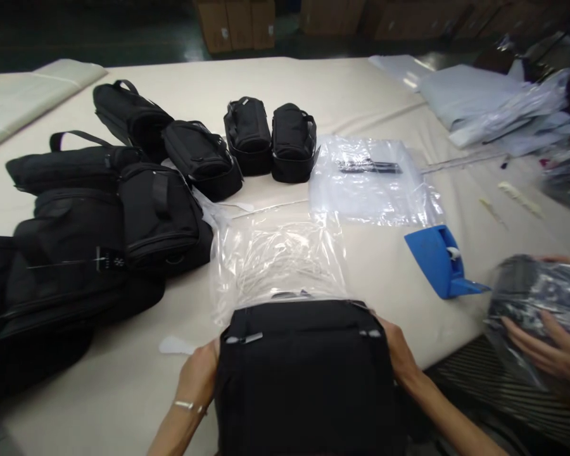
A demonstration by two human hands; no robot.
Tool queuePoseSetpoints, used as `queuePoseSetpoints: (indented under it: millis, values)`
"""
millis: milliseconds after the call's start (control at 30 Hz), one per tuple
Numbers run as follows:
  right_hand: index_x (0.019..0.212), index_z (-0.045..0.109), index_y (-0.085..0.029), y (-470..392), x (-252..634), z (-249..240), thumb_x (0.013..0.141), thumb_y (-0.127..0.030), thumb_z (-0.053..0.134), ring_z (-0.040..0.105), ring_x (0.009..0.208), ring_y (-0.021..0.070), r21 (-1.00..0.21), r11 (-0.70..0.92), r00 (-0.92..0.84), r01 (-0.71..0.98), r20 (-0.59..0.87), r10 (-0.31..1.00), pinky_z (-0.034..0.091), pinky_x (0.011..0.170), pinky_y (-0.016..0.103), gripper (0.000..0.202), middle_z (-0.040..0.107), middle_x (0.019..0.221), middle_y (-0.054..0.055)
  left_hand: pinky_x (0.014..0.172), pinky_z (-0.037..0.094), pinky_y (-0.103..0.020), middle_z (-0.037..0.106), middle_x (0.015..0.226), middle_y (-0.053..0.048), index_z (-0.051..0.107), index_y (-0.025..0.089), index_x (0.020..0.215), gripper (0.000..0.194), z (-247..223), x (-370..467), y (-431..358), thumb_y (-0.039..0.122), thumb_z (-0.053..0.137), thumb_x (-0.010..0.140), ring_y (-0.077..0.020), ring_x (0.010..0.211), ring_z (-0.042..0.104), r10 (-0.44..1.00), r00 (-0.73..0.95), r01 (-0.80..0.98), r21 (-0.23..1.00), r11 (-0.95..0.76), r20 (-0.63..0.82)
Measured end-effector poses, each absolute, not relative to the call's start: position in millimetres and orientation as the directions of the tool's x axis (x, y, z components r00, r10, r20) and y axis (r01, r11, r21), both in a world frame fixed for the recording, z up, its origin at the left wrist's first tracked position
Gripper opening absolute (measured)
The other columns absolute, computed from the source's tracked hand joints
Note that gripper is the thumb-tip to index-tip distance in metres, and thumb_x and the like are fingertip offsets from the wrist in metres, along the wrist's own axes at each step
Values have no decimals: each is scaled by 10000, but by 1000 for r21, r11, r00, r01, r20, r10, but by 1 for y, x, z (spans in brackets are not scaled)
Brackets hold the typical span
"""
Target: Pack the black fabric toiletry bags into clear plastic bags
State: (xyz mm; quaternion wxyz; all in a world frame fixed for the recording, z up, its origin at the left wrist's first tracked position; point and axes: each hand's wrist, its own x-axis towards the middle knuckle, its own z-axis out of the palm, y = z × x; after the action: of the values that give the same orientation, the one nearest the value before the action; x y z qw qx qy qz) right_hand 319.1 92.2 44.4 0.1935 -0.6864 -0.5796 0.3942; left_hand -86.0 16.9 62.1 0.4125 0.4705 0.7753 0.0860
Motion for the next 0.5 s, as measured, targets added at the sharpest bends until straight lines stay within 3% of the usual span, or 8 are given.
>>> queuePoseSetpoints:
  millis: [100, 167, 267, 367, 433, 500]
  values:
    - [1001, 715, -266, 86, 328, 49, 908, -541, 359, 672, 950, 315, -581, -227, 40, 782, -316, 948, 510, 830, 420, 460, 744, 974, 66, 722, 512, -376, 748, 797, -87, 690, 235, 892, 418, 61, -86, 5, 385, 300, 881, -280, 783, 697, 800, -278, 733, 421, 534, -532]
    - [1011, 696, -251, 88, 324, 50, 888, -534, 423, 665, 944, 292, -612, -249, 114, 750, -252, 961, 510, 823, 386, 412, 734, 1005, 66, 696, 512, -328, 735, 782, -42, 657, 248, 807, 439, 72, -79, 9, 436, 274, 912, -230, 758, 684, 862, -359, 709, 496, 502, -358]
    - [917, 638, -202, 87, 308, 54, 839, -529, 530, 637, 806, 234, -730, -274, 255, 626, -141, 957, 512, 727, 312, 353, 699, 864, 53, 561, 482, -255, 656, 661, 11, 580, 235, 748, 325, 93, -62, 18, 434, 393, 925, -159, 576, 611, 904, -427, 715, 614, 335, 5]
    - [787, 559, -202, 69, 298, 65, 891, -519, 475, 527, 623, 164, -775, -256, 278, 579, -107, 955, 450, 576, 248, 344, 552, 658, -10, 503, 443, -211, 586, 610, 41, 552, 238, 787, 194, 102, -52, 9, 316, 463, 941, -113, 498, 553, 933, -218, 788, 616, -5, 287]
    - [678, 468, -213, 54, 297, 76, 925, -499, 441, 420, 537, 131, -776, -230, 259, 587, -90, 962, 378, 503, 229, 379, 415, 578, -42, 512, 438, -207, 544, 591, 37, 565, 235, 822, 168, 101, -53, -10, 244, 455, 948, -108, 509, 543, 933, 26, 754, 606, -254, 359]
    - [631, 399, -217, 45, 298, 90, 942, -479, 430, 348, 502, 114, -773, -197, 243, 603, -57, 968, 325, 474, 228, 407, 330, 555, -55, 565, 472, -219, 587, 659, 0, 584, 220, 883, 156, 97, -59, -31, 203, 445, 953, -124, 605, 597, 918, 149, 704, 613, -359, 367]
